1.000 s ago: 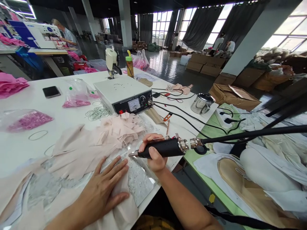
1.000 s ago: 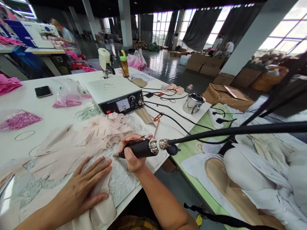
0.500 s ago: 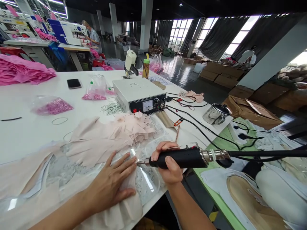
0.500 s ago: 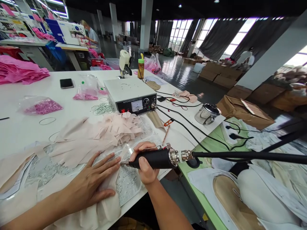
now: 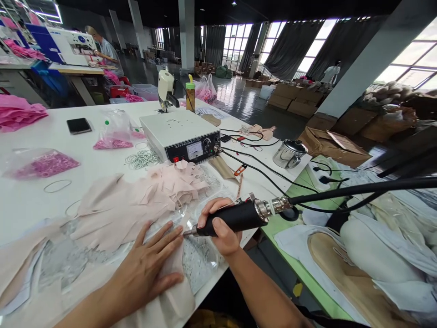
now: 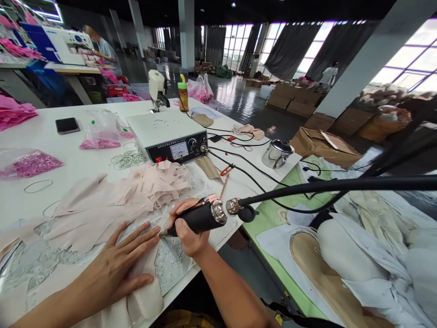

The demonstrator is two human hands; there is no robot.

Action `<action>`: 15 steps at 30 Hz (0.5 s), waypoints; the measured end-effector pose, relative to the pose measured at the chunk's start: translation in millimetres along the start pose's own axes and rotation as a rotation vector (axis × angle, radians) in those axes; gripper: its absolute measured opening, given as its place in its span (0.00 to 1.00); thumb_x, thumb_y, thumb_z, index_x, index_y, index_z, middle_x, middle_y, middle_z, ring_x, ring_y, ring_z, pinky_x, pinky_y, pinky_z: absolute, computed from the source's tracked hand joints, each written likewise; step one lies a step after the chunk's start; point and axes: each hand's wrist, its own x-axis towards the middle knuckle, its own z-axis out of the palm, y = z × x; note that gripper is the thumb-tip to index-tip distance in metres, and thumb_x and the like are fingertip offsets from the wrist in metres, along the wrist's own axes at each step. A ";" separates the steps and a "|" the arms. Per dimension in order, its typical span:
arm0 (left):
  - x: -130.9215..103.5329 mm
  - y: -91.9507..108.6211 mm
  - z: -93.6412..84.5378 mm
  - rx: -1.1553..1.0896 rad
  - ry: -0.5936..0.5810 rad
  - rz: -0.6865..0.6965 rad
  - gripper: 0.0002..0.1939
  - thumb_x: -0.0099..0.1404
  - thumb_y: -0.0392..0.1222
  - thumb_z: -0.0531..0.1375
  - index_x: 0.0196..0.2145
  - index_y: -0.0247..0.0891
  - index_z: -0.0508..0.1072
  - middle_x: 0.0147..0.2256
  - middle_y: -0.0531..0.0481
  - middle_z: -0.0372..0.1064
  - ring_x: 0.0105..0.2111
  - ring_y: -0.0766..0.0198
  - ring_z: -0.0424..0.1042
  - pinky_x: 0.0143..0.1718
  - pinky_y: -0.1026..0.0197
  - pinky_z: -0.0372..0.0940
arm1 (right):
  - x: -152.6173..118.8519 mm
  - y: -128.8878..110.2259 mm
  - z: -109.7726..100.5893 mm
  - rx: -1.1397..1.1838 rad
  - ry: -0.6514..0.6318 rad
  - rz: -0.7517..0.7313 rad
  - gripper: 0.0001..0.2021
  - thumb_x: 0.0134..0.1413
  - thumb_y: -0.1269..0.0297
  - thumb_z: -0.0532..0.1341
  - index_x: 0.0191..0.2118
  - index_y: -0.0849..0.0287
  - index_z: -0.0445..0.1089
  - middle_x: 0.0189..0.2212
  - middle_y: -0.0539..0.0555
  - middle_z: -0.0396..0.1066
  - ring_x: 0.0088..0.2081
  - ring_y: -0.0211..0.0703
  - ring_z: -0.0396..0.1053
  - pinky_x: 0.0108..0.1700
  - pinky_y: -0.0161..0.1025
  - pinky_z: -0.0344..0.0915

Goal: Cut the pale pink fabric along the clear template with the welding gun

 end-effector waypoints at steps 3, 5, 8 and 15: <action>0.4 1.6 -1.2 -0.012 -0.013 -0.026 0.31 0.68 0.59 0.61 0.63 0.41 0.64 0.63 0.44 0.65 0.64 0.46 0.62 0.69 0.42 0.27 | -2.9 -7.2 -2.5 0.020 -0.001 0.017 0.11 0.53 0.55 0.66 0.35 0.55 0.68 0.31 0.49 0.69 0.20 0.36 0.69 0.23 0.38 0.67; 1.4 3.4 -3.4 -0.032 -0.053 -0.045 0.32 0.68 0.60 0.62 0.63 0.42 0.64 0.62 0.43 0.65 0.64 0.44 0.61 0.69 0.38 0.27 | -6.7 -13.8 -5.4 0.032 -0.012 0.049 0.10 0.53 0.56 0.66 0.35 0.55 0.69 0.31 0.49 0.68 0.21 0.36 0.69 0.24 0.38 0.67; 5.2 5.9 -9.9 -0.075 -0.128 -0.084 0.34 0.65 0.60 0.65 0.62 0.44 0.66 0.62 0.43 0.66 0.64 0.42 0.61 0.68 0.34 0.34 | -12.0 -21.9 -8.7 0.029 -0.023 0.087 0.09 0.52 0.56 0.65 0.36 0.54 0.70 0.31 0.50 0.68 0.21 0.37 0.69 0.24 0.39 0.67; 14.9 16.1 -18.3 -0.150 -0.187 -0.195 0.32 0.65 0.66 0.61 0.57 0.43 0.71 0.62 0.43 0.66 0.65 0.39 0.58 0.67 0.28 0.32 | -17.9 -25.3 -7.9 0.024 -0.063 0.111 0.08 0.52 0.58 0.64 0.37 0.55 0.73 0.32 0.50 0.66 0.21 0.36 0.68 0.25 0.39 0.67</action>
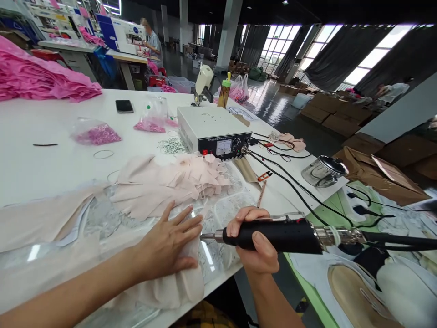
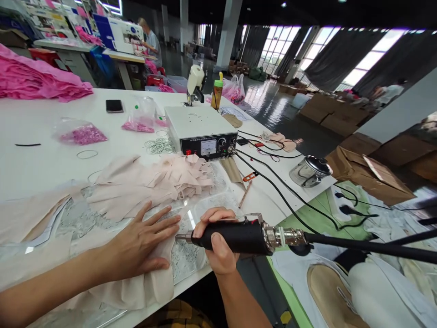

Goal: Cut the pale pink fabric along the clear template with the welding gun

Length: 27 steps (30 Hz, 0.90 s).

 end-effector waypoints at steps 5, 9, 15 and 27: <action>2.5 5.3 -5.7 -0.045 -0.044 -0.019 0.32 0.64 0.67 0.62 0.57 0.43 0.71 0.63 0.45 0.64 0.66 0.38 0.56 0.67 0.28 0.32 | -2.8 -0.7 -0.1 0.001 -0.061 0.012 0.08 0.53 0.61 0.62 0.39 0.55 0.73 0.33 0.51 0.67 0.23 0.36 0.70 0.26 0.39 0.69; 4.4 6.8 -8.4 -0.065 -0.065 -0.033 0.32 0.64 0.65 0.63 0.56 0.42 0.71 0.63 0.45 0.64 0.66 0.36 0.56 0.66 0.27 0.33 | -3.2 -3.8 -1.1 -0.011 -0.062 0.015 0.08 0.53 0.61 0.62 0.39 0.56 0.74 0.33 0.51 0.66 0.23 0.35 0.68 0.26 0.38 0.69; 7.2 9.3 -8.8 -0.082 -0.074 -0.044 0.31 0.62 0.63 0.66 0.54 0.41 0.71 0.63 0.44 0.64 0.66 0.35 0.54 0.64 0.24 0.35 | -4.2 -8.7 -0.4 -0.033 -0.043 0.006 0.09 0.52 0.61 0.61 0.38 0.56 0.74 0.32 0.51 0.65 0.22 0.36 0.67 0.25 0.39 0.67; 9.2 11.1 -7.5 -0.103 -0.076 -0.063 0.29 0.59 0.63 0.68 0.50 0.41 0.73 0.62 0.43 0.66 0.66 0.36 0.56 0.65 0.24 0.35 | -12.2 -9.1 -2.0 -0.057 -0.058 0.049 0.09 0.53 0.59 0.61 0.39 0.55 0.72 0.32 0.50 0.64 0.22 0.35 0.66 0.24 0.38 0.67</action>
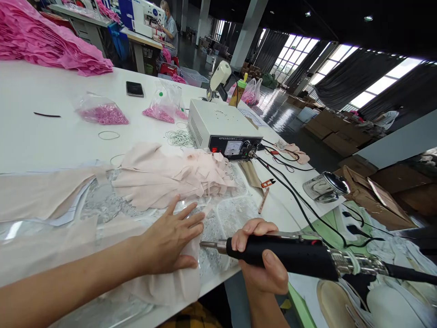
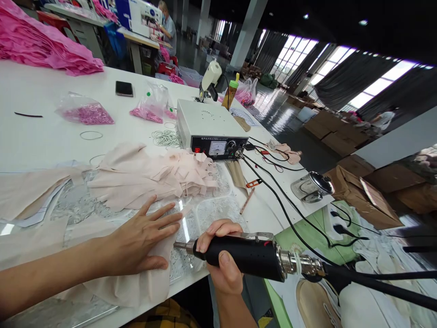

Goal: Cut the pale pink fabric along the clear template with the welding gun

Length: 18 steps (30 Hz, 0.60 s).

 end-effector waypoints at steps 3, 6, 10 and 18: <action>-1.3 -1.7 3.3 -0.014 0.008 -0.001 0.30 0.60 0.63 0.68 0.51 0.41 0.72 0.62 0.44 0.66 0.66 0.36 0.55 0.65 0.25 0.34 | 0.8 -0.4 0.1 -0.007 -0.005 -0.001 0.09 0.53 0.59 0.61 0.39 0.54 0.72 0.32 0.50 0.64 0.21 0.35 0.66 0.24 0.38 0.67; -3.9 -3.8 7.8 -0.010 0.055 0.010 0.31 0.60 0.65 0.67 0.52 0.43 0.72 0.62 0.45 0.66 0.66 0.38 0.55 0.66 0.27 0.33 | 2.3 -0.9 0.7 -0.011 -0.010 -0.011 0.09 0.53 0.59 0.60 0.39 0.54 0.72 0.32 0.50 0.64 0.21 0.35 0.65 0.24 0.38 0.67; -5.9 -5.9 13.0 0.024 0.106 0.011 0.32 0.60 0.67 0.66 0.53 0.45 0.71 0.62 0.46 0.66 0.67 0.40 0.55 0.67 0.29 0.34 | 5.8 -0.1 0.3 -0.001 0.020 -0.052 0.09 0.52 0.60 0.60 0.39 0.55 0.72 0.32 0.50 0.65 0.21 0.35 0.66 0.24 0.38 0.67; -5.4 -7.8 16.5 0.043 0.110 0.021 0.33 0.58 0.69 0.65 0.52 0.45 0.72 0.61 0.44 0.67 0.65 0.39 0.57 0.67 0.29 0.35 | 14.1 5.1 0.8 -0.009 0.010 -0.078 0.09 0.52 0.60 0.61 0.39 0.55 0.73 0.33 0.50 0.65 0.22 0.35 0.66 0.24 0.38 0.68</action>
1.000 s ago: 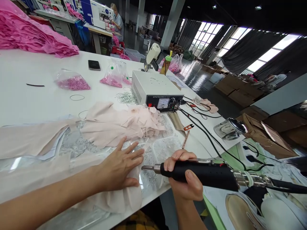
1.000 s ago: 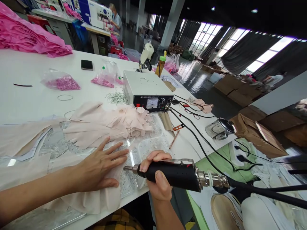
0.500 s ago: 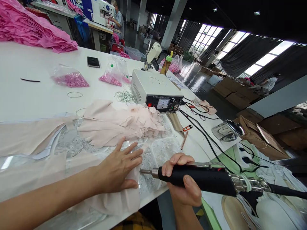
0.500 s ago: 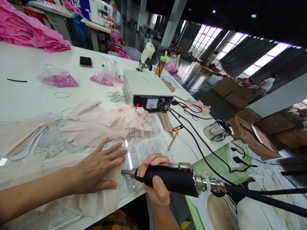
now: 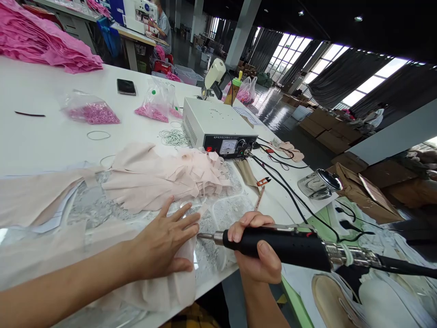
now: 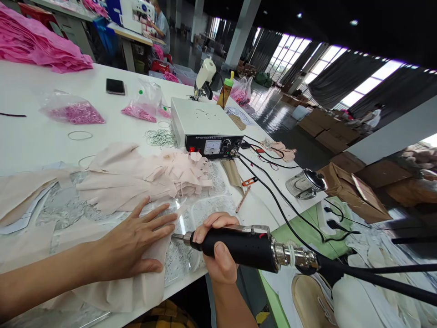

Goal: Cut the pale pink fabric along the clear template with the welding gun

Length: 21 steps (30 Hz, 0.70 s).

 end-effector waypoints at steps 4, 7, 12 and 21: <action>0.7 5.5 -7.0 -0.012 -0.007 -0.033 0.33 0.57 0.67 0.68 0.52 0.44 0.72 0.61 0.45 0.67 0.66 0.41 0.56 0.68 0.30 0.33 | 0.3 0.6 2.5 -0.004 0.013 0.016 0.09 0.52 0.59 0.61 0.38 0.54 0.74 0.32 0.50 0.65 0.21 0.35 0.66 0.24 0.38 0.67; 1.4 8.7 -11.1 -0.028 -0.013 -0.045 0.33 0.56 0.64 0.70 0.52 0.43 0.72 0.61 0.46 0.67 0.66 0.42 0.56 0.68 0.30 0.33 | 0.1 0.7 3.4 -0.001 0.025 0.028 0.09 0.52 0.59 0.61 0.38 0.54 0.74 0.32 0.50 0.65 0.21 0.35 0.66 0.25 0.39 0.67; 1.0 8.4 -9.8 -0.013 0.004 -0.037 0.33 0.56 0.65 0.69 0.52 0.44 0.72 0.61 0.45 0.67 0.66 0.41 0.56 0.68 0.31 0.33 | 0.9 2.0 1.4 -0.001 -0.011 0.041 0.09 0.53 0.60 0.61 0.39 0.54 0.73 0.33 0.51 0.65 0.22 0.36 0.67 0.25 0.39 0.67; -3.5 3.7 1.7 -0.001 -0.001 -0.036 0.33 0.60 0.67 0.66 0.54 0.45 0.70 0.63 0.45 0.65 0.67 0.41 0.54 0.68 0.31 0.32 | -5.0 -1.6 -0.9 -0.031 -0.002 0.039 0.09 0.54 0.59 0.60 0.39 0.53 0.72 0.33 0.50 0.63 0.21 0.35 0.66 0.24 0.39 0.68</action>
